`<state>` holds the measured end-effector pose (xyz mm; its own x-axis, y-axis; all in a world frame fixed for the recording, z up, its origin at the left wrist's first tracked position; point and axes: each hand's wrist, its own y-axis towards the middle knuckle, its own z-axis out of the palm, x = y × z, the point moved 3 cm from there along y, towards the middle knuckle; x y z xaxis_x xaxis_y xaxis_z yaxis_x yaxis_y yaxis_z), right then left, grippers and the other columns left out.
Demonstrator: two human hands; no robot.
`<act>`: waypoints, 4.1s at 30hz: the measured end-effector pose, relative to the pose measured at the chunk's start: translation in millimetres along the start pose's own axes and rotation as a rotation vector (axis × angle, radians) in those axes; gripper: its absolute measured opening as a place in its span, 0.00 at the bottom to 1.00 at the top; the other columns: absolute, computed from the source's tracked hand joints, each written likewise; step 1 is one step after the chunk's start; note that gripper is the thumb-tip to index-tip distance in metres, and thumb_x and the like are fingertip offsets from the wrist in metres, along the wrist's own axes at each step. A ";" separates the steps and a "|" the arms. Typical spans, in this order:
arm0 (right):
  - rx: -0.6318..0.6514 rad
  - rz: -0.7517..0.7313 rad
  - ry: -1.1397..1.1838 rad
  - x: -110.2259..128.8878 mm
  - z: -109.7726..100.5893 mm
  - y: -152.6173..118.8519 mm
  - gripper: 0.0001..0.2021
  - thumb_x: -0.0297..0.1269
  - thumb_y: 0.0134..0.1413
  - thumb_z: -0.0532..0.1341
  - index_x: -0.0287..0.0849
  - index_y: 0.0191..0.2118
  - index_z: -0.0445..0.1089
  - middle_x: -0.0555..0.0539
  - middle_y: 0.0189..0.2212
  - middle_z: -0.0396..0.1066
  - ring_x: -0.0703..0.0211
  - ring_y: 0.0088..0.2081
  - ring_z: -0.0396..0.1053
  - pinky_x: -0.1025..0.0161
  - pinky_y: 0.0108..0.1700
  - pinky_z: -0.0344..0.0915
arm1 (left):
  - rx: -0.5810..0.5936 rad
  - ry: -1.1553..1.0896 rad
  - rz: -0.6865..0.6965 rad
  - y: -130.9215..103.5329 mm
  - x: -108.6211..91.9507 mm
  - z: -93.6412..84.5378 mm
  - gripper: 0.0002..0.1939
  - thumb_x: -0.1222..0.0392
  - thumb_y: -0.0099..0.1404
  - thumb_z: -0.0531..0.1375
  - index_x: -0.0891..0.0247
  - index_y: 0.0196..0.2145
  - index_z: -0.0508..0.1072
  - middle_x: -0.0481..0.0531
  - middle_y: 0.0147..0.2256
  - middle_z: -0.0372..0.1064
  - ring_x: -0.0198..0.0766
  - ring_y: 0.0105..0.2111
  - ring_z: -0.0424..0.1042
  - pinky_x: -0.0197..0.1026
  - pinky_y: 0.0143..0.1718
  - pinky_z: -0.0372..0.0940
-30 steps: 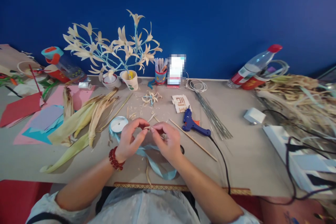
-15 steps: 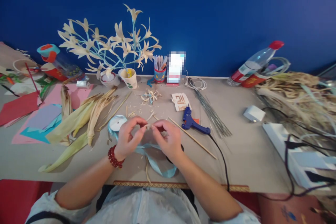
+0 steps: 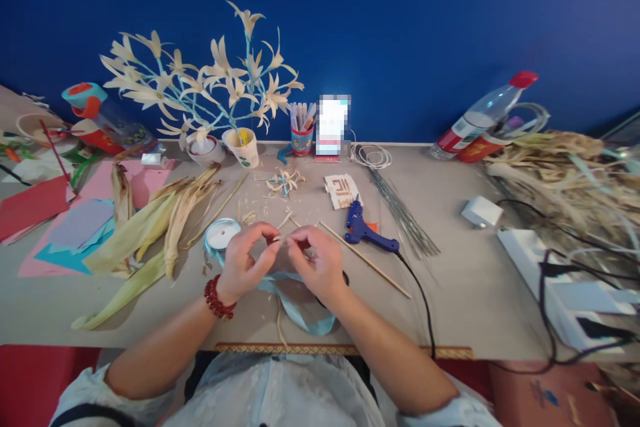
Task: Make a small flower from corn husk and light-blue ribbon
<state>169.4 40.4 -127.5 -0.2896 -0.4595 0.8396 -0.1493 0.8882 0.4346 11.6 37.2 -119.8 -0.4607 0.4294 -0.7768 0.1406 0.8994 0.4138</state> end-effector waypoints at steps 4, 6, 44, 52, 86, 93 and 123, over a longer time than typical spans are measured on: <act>0.042 -0.026 -0.026 1.6 4.3 -1.6 0.04 0.31 0.56 0.60 0.45 0.32 0.69 0.49 0.27 0.73 0.60 0.29 0.69 0.63 0.33 0.66 | 0.005 -0.001 0.004 -2.7 -3.5 5.4 0.04 0.66 0.62 0.55 0.61 0.29 0.67 0.48 0.27 0.69 0.36 0.30 0.68 0.39 0.34 0.63; 0.013 -0.042 -0.025 2.8 2.6 -1.3 0.04 0.30 0.56 0.60 0.45 0.31 0.69 0.49 0.27 0.72 0.59 0.28 0.69 0.62 0.33 0.66 | -0.020 0.010 -0.016 -3.5 0.3 4.5 0.05 0.67 0.61 0.54 0.61 0.28 0.67 0.48 0.26 0.68 0.36 0.29 0.67 0.39 0.33 0.62; 0.175 -0.009 -0.153 -1.8 0.0 9.2 0.04 0.29 0.53 0.59 0.43 0.29 0.68 0.50 0.24 0.69 0.60 0.28 0.67 0.65 0.33 0.62 | 0.038 0.173 0.129 -4.1 -2.8 5.9 0.05 0.67 0.61 0.55 0.61 0.29 0.66 0.50 0.26 0.67 0.38 0.29 0.65 0.42 0.35 0.61; 0.164 0.052 -0.114 -7.0 -9.2 12.0 0.04 0.29 0.55 0.58 0.42 0.34 0.69 0.49 0.29 0.72 0.60 0.31 0.69 0.65 0.35 0.64 | 0.040 0.146 0.118 -3.5 -2.2 4.9 0.04 0.68 0.61 0.55 0.61 0.29 0.66 0.49 0.26 0.66 0.38 0.29 0.65 0.41 0.34 0.60; 0.263 0.173 -0.038 0.3 5.2 7.3 0.01 0.32 0.55 0.59 0.42 0.33 0.67 0.52 0.24 0.71 0.63 0.26 0.69 0.69 0.29 0.63 | -0.040 0.115 0.007 -7.9 -0.2 6.2 0.06 0.66 0.62 0.56 0.62 0.27 0.66 0.47 0.24 0.65 0.34 0.27 0.65 0.37 0.31 0.59; 0.100 0.173 -0.195 -11.6 -13.7 13.7 0.02 0.30 0.52 0.59 0.42 0.30 0.67 0.51 0.23 0.70 0.61 0.25 0.68 0.67 0.29 0.63 | -0.090 0.125 -0.024 -7.3 2.9 3.5 0.06 0.65 0.62 0.56 0.61 0.26 0.66 0.46 0.23 0.65 0.35 0.26 0.65 0.38 0.31 0.59; 0.517 0.716 0.957 -6.8 6.7 1.5 0.12 0.42 0.52 0.67 0.40 0.33 0.66 0.50 0.25 0.74 0.67 0.19 0.67 0.71 0.19 0.69 | -0.149 0.089 0.344 -11.5 5.8 -3.2 0.13 0.68 0.64 0.56 0.57 0.45 0.72 0.54 0.37 0.74 0.40 0.37 0.73 0.46 0.40 0.68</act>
<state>164.8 44.8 -134.7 0.2965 0.4856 0.8224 -0.6498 0.7336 -0.1989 4.5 29.1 -127.5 -0.4843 0.6890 -0.5392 0.1741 0.6798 0.7124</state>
